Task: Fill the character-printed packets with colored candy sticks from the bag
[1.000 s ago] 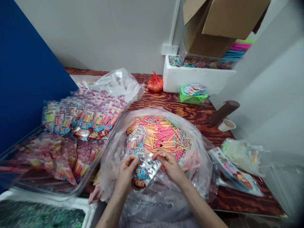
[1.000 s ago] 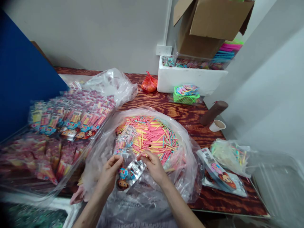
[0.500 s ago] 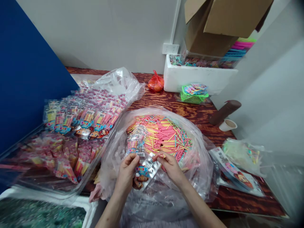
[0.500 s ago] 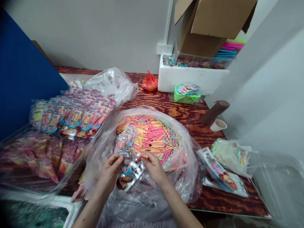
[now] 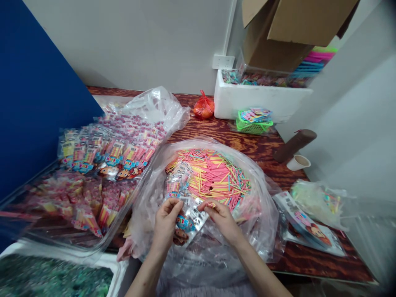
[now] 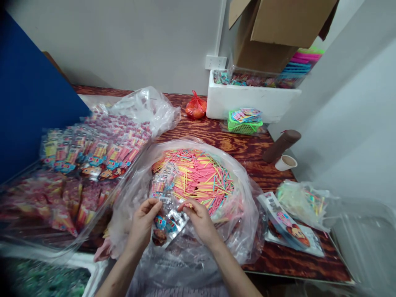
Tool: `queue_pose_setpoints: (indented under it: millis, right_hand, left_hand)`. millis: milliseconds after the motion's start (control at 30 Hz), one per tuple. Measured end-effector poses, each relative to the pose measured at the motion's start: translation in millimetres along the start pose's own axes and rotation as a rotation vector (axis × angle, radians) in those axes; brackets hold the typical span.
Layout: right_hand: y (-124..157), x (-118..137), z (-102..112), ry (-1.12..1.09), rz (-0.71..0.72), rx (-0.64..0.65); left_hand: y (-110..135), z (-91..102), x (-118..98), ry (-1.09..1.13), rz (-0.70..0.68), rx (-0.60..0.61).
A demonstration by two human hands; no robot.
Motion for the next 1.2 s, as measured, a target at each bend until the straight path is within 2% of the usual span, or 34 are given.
queue_pose_setpoints:
  millis: [133, 200, 300, 400, 500, 567, 633, 733, 833, 933, 1000, 1067, 1200]
  right_hand:
    - [3.9, 2.1, -5.0, -0.084, -0.035, 0.078]
    - [4.9, 1.8, -10.4, -0.061, -0.073, 0.123]
    - [5.2, 2.7, -20.6, 0.028, -0.071, 0.172]
    - [6.3, 6.7, -26.3, 0.069, -0.038, 0.141]
    - [10.1, 12.7, -26.7, 0.046, -0.024, 0.088]
    - [12.8, 14.5, -29.3, 0.057, -0.036, 0.124]
    - [13.9, 12.7, -33.2, 0.123, -0.06, 0.162]
    - [12.2, 6.3, -36.5, 0.204, -0.089, 0.106]
    - [11.5, 2.1, -39.4, 0.183, -0.079, 0.049]
    - [12.6, 0.1, -41.4, 0.129, -0.078, 0.076]
    - [11.2, -0.8, -35.9, 0.079, -0.061, 0.09]
    - [5.3, -2.5, -19.8, 0.073, -0.031, 0.053]
    - [-20.8, -2.9, 40.9, 0.258, 0.009, -0.196]
  left_hand:
    - [-1.3, -0.9, -13.8, -0.236, -0.24, 0.013]
    - [-1.1, -5.9, -19.6, -0.283, -0.342, 0.041]
    - [-1.3, -12.8, -20.3, -0.266, -0.356, 0.084]
    - [-1.2, -12.7, -16.7, -0.261, -0.325, 0.075]
    - [0.1, -9.8, -18.5, -0.309, -0.385, 0.05]
    - [1.2, -10.4, -21.8, -0.328, -0.419, 0.055]
    - [1.7, -12.6, -23.9, -0.311, -0.404, 0.064]
    - [1.4, -14.2, -20.1, -0.196, -0.28, 0.053]
    - [1.7, -12.3, -10.0, -0.065, -0.132, 0.069]
    - [2.0, -5.7, -2.9, -0.065, -0.081, 0.077]
    - [0.7, 2.6, -1.0, -0.074, -0.075, 0.014]
    - [-1.9, 11.7, -0.2, -0.072, -0.065, -0.056]
    - [-7.5, 22.7, 3.0, -0.074, -0.054, -0.062]
Point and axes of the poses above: each hand's wrist, its own y-axis away from the middle knuckle, its own z-axis out of the back of the hand, x = y × z, the point moved 4 cm from there along -y, towards the middle knuckle, and after that the axes turned 10 degrees about -z, right-handed, at the moved point
